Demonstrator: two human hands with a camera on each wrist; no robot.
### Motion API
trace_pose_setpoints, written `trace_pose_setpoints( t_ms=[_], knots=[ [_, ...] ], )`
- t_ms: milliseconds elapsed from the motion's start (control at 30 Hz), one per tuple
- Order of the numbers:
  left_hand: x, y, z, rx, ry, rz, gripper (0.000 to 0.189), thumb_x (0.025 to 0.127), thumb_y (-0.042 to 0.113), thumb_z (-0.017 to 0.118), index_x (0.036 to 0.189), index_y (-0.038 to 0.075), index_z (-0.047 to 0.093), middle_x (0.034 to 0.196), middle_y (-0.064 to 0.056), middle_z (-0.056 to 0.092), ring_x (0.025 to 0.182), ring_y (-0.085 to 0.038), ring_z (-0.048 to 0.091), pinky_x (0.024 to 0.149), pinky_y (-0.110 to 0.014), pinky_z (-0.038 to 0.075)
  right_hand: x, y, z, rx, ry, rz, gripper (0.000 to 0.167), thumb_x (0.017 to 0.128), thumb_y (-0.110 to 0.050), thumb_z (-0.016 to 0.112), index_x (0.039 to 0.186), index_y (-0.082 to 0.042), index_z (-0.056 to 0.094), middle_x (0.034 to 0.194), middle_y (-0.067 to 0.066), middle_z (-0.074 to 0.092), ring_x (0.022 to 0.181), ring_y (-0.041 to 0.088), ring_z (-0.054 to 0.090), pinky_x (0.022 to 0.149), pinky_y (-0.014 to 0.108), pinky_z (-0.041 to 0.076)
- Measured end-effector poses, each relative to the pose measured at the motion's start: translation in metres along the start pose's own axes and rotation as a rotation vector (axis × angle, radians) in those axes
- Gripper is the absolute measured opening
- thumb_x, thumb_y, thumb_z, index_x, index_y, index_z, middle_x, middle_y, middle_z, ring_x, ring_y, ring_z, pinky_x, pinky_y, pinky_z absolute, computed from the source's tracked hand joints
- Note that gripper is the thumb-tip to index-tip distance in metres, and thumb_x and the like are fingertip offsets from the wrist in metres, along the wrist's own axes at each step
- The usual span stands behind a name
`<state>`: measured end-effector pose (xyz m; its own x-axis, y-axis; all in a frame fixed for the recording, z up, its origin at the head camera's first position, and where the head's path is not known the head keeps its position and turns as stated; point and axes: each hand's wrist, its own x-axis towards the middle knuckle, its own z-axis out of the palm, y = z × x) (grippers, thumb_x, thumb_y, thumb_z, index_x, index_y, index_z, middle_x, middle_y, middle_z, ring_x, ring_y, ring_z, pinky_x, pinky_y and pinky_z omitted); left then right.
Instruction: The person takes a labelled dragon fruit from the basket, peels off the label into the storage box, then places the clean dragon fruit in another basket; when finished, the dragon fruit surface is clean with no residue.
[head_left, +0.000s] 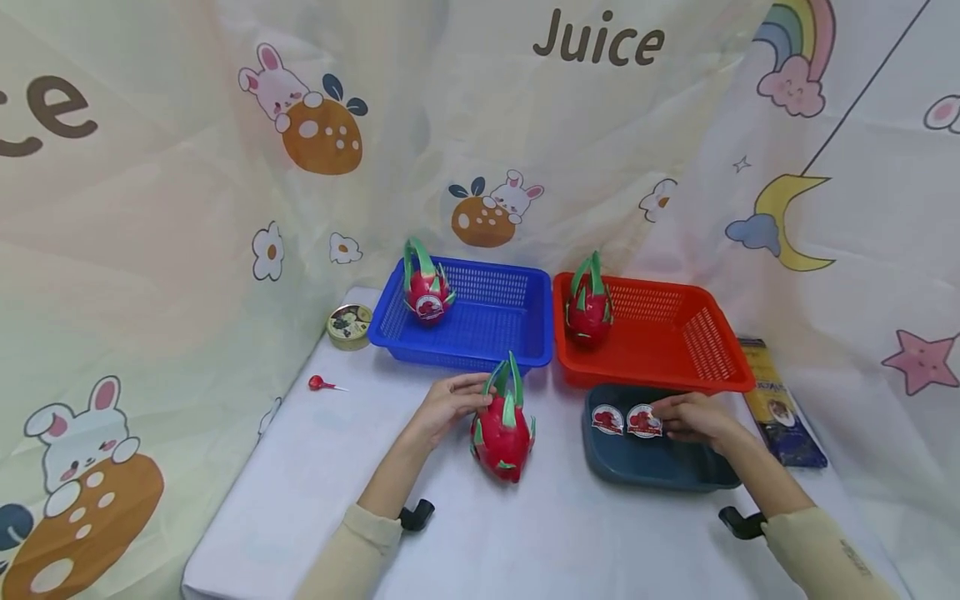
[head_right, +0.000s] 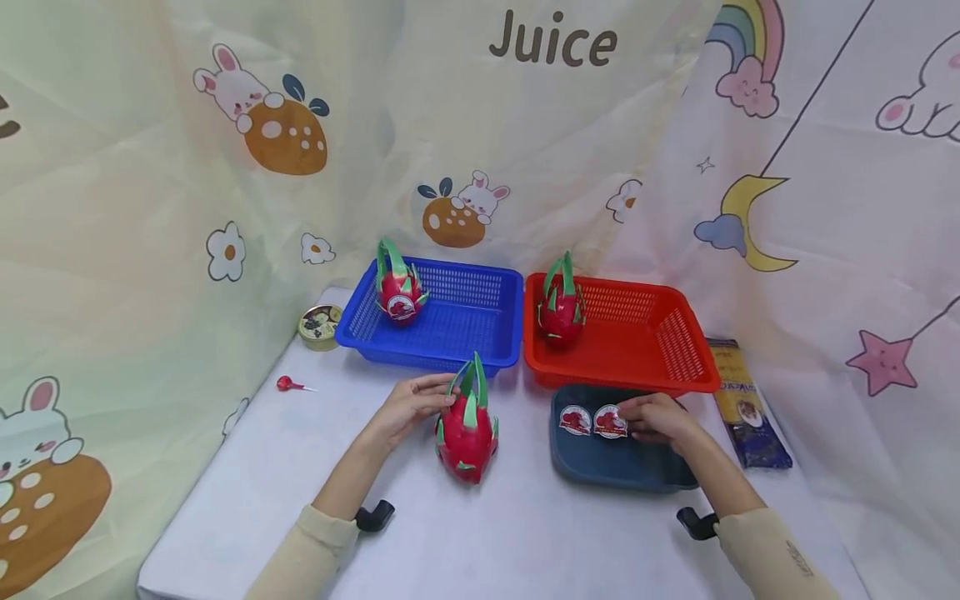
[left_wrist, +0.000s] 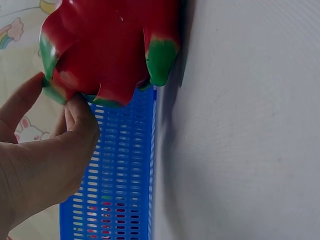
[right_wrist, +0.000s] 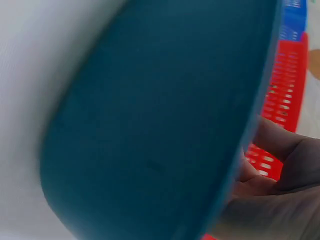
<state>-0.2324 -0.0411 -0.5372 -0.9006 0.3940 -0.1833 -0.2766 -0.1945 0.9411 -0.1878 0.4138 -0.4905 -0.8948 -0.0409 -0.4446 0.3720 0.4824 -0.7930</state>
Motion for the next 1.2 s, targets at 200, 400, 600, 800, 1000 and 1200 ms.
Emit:
trace_pose_setpoints(
  t_ms=[200, 400, 600, 800, 1000, 1200],
  knots=[
    [0.001, 0.0, 0.0, -0.009, 0.014, 0.007, 0.049, 0.092, 0.006, 0.078, 0.139, 0.0, 0.064, 0.125, -0.017, 0.073, 0.11, -0.022, 0.073, 0.098, -0.035, 0.058, 0.011, 0.005, 0.002, -0.063, 0.034, 0.006, 0.037, 0.105, -0.013, 0.058, 0.126, 0.017, 0.064, 0.111, 0.022, 0.075, 0.092, 0.023, 0.072, 0.082, 0.039, 0.064],
    [0.003, 0.001, -0.002, -0.007, 0.014, 0.014, 0.049, 0.091, 0.006, 0.079, 0.138, 0.0, 0.064, 0.123, -0.017, 0.074, 0.109, -0.021, 0.073, 0.094, -0.032, 0.059, 0.018, 0.01, 0.003, -0.088, 0.087, 0.008, 0.039, 0.106, -0.012, 0.054, 0.129, 0.017, 0.062, 0.118, 0.028, 0.072, 0.1, 0.031, 0.075, 0.086, 0.046, 0.063],
    [0.001, 0.003, -0.003, -0.008, 0.024, 0.012, 0.048, 0.091, 0.007, 0.079, 0.137, 0.0, 0.065, 0.122, -0.015, 0.075, 0.109, -0.021, 0.073, 0.094, -0.032, 0.059, 0.017, 0.009, 0.002, -0.1, 0.095, -0.013, 0.039, 0.105, -0.013, 0.056, 0.128, 0.017, 0.063, 0.114, 0.028, 0.073, 0.099, 0.032, 0.076, 0.089, 0.049, 0.062],
    [0.001, 0.004, -0.004, -0.013, 0.02, 0.007, 0.048, 0.092, 0.006, 0.078, 0.138, 0.0, 0.064, 0.123, -0.016, 0.074, 0.108, -0.021, 0.073, 0.096, -0.033, 0.059, 0.015, 0.007, 0.007, -0.131, 0.126, -0.042, 0.038, 0.107, -0.013, 0.055, 0.129, 0.016, 0.063, 0.119, 0.031, 0.071, 0.098, 0.034, 0.074, 0.09, 0.051, 0.061],
    [0.002, 0.005, -0.003, -0.007, 0.019, 0.005, 0.048, 0.093, 0.008, 0.078, 0.138, 0.0, 0.064, 0.124, -0.016, 0.074, 0.11, -0.021, 0.073, 0.098, -0.034, 0.058, 0.016, 0.009, 0.009, -0.132, 0.146, -0.04, 0.037, 0.106, -0.013, 0.056, 0.127, 0.017, 0.064, 0.118, 0.032, 0.071, 0.097, 0.036, 0.074, 0.089, 0.051, 0.061],
    [0.0, 0.003, -0.002, -0.003, 0.02, -0.001, 0.046, 0.094, 0.006, 0.076, 0.138, 0.0, 0.064, 0.124, -0.017, 0.074, 0.11, -0.021, 0.073, 0.098, -0.033, 0.058, 0.011, 0.008, 0.01, -0.2, 0.157, -0.051, 0.037, 0.106, -0.015, 0.055, 0.125, 0.016, 0.066, 0.117, 0.031, 0.072, 0.099, 0.036, 0.073, 0.085, 0.047, 0.063]
  ],
)
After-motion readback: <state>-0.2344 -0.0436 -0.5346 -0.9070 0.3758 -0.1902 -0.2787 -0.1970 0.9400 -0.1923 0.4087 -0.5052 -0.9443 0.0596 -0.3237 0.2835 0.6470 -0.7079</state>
